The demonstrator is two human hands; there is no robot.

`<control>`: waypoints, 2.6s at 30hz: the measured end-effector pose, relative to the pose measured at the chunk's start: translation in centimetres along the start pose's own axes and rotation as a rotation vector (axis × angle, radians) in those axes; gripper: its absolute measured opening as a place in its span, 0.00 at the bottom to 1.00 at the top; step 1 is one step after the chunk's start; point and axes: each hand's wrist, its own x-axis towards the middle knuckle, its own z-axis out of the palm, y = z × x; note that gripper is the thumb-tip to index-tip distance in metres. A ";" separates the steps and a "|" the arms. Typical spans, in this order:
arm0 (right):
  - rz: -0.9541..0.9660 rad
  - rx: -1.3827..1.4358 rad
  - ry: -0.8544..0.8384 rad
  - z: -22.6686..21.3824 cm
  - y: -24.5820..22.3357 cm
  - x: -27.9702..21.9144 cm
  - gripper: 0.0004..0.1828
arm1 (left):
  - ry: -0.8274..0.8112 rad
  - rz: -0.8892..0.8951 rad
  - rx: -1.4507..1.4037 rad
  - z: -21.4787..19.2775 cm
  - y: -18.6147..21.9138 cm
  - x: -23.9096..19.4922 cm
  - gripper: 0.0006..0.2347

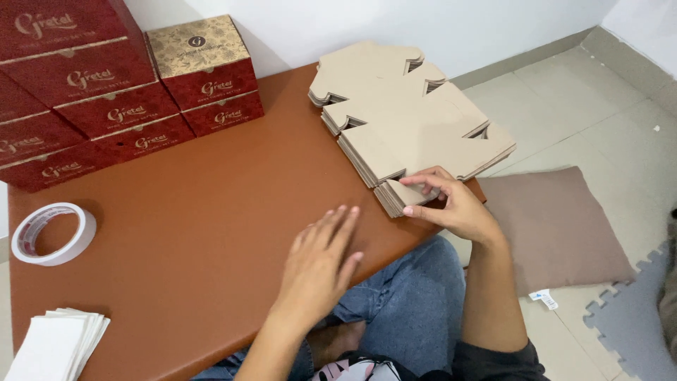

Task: Assembling a decorative cardboard box by folding a flat cutout and inserting a paper liner.

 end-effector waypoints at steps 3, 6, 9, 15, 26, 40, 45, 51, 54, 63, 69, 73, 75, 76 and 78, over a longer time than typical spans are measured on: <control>-0.017 -0.029 -0.065 -0.4 1.3 0.5 0.29 | -0.172 0.129 -0.050 2.3 1.2 3.1 0.30; -0.007 -0.026 -0.062 -0.3 1.2 0.4 0.29 | -0.165 0.152 -0.024 4.5 1.1 4.1 0.31; -0.008 -0.025 -0.064 -0.3 1.3 0.3 0.28 | -0.159 0.145 0.002 5.1 1.0 4.2 0.30; -0.002 -0.023 -0.068 -0.2 1.1 0.3 0.28 | -0.158 0.140 0.039 5.4 0.8 4.0 0.29; -0.008 -0.012 -0.079 -0.2 2.4 0.6 0.26 | -0.153 0.121 0.105 7.0 0.2 3.6 0.30; 0.014 -0.116 -0.024 0.4 -1.3 0.2 0.25 | -0.147 0.115 0.101 7.2 0.1 3.5 0.30; -0.002 -0.108 0.010 0.5 -1.5 0.1 0.23 | -0.157 0.114 0.083 7.0 0.1 3.5 0.30; -0.009 -0.132 0.029 0.9 -0.9 0.3 0.24 | -0.148 0.113 0.079 7.4 0.0 3.4 0.30; -0.021 -0.120 0.029 1.0 -0.7 0.2 0.25 | -0.153 0.110 0.082 7.3 0.0 3.5 0.30; -0.008 -0.097 0.046 1.0 -1.0 0.1 0.26 | -0.149 0.111 0.068 7.5 -0.1 3.4 0.29; -0.027 -0.020 0.031 0.8 0.9 1.4 0.10 | -0.171 0.095 0.048 7.4 0.0 3.5 0.29; -0.091 -0.019 0.012 -0.1 1.1 2.7 0.05 | -0.179 0.086 0.052 7.2 0.0 3.5 0.30; -0.152 -0.059 -0.013 -1.1 -0.6 2.9 0.03 | -0.180 0.076 0.035 7.2 -0.1 3.5 0.31; -0.154 -0.062 -0.014 -1.1 -1.6 2.7 0.03 | -0.176 0.075 0.034 6.9 0.0 3.5 0.31; -0.251 -0.018 -0.078 -1.1 -3.8 2.3 0.04 | -0.231 0.055 -0.028 6.4 0.1 3.5 0.30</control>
